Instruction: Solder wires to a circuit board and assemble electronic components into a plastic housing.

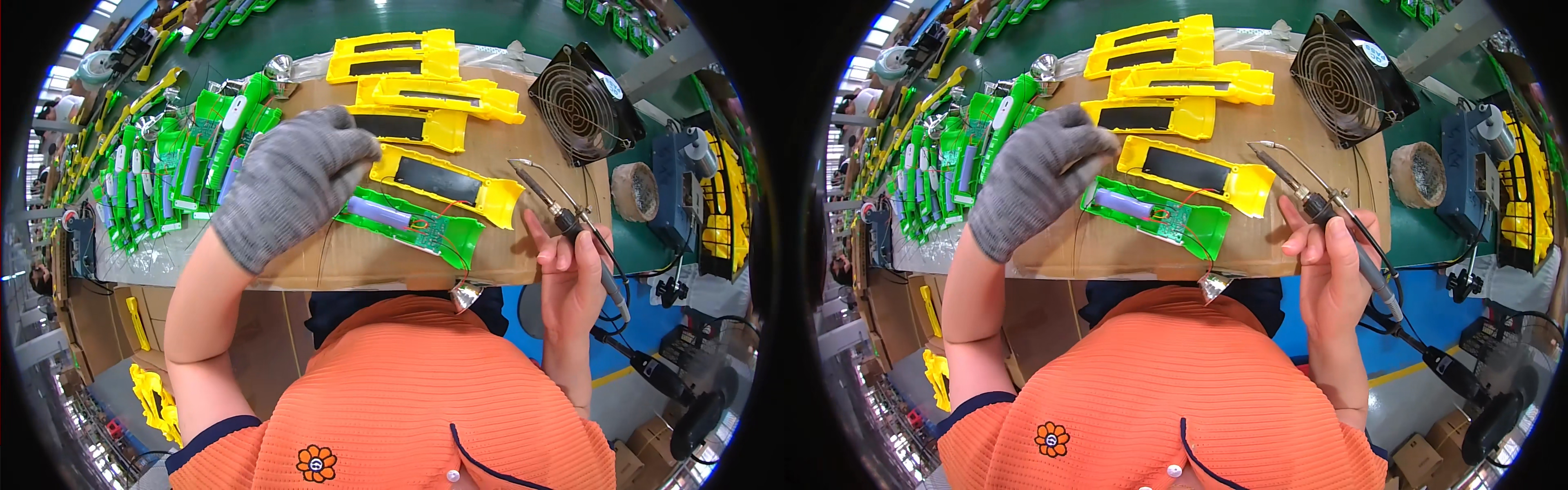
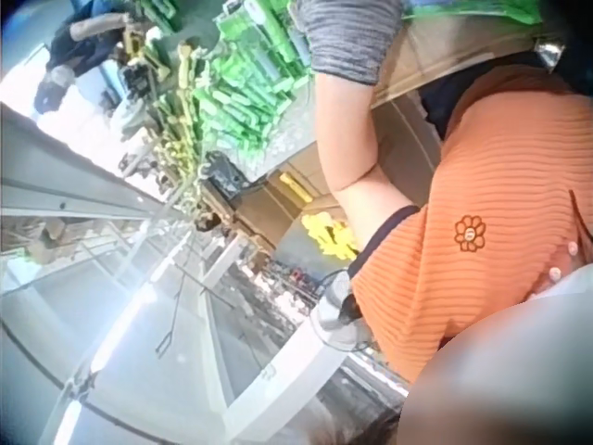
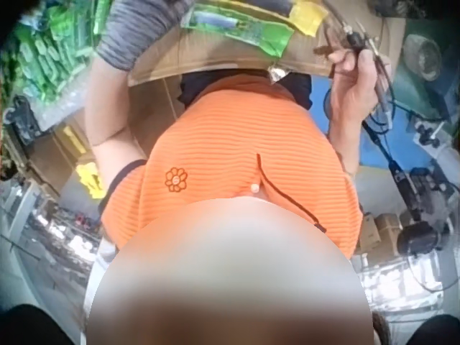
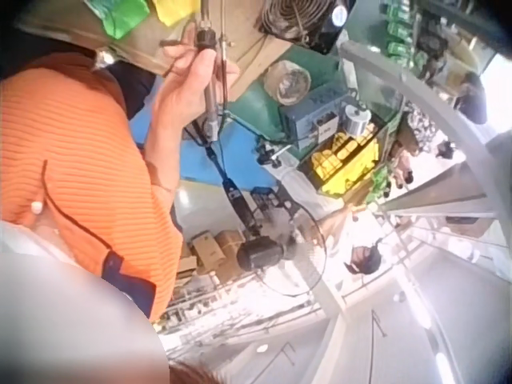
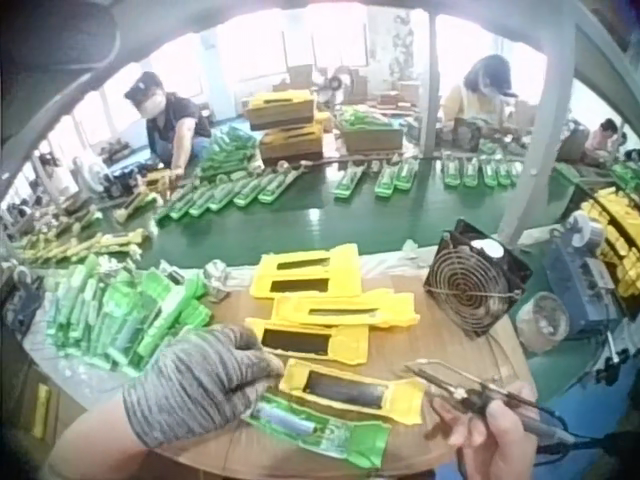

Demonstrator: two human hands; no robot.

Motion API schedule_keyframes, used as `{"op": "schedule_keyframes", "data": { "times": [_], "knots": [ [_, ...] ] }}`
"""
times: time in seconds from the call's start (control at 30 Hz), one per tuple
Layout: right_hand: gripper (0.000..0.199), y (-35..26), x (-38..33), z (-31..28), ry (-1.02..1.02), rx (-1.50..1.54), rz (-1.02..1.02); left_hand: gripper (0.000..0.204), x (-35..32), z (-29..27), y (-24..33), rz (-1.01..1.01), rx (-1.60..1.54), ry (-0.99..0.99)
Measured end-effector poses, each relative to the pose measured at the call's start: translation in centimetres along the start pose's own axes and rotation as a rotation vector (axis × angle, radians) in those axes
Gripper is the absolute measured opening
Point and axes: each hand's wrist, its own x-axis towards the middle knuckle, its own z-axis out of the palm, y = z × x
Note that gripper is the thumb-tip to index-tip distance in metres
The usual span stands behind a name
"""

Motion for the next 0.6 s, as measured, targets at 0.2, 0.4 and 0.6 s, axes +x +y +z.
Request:
{"op": "schedule_keyframes", "data": {
  "times": [0.2, 0.4, 0.6],
  "knots": [
    [0.006, 0.8, 0.2, 1.4, 0.007, -0.001, 0.042, 0.021, -6.4, -1.1, -1.5, 0.179, 0.250, -0.248],
    [0.006, 1.2, 0.8, 1.6, 0.029, -0.008, 0.029, 0.027, -6.7, -0.5, -0.6, 0.108, -0.148, -0.057],
    [0.009, 0.6, 0.6, 1.7, 0.027, -0.038, -0.011, 0.028, -3.0, 0.6, 1.7, -0.154, -0.351, 0.343]
  ]
}}
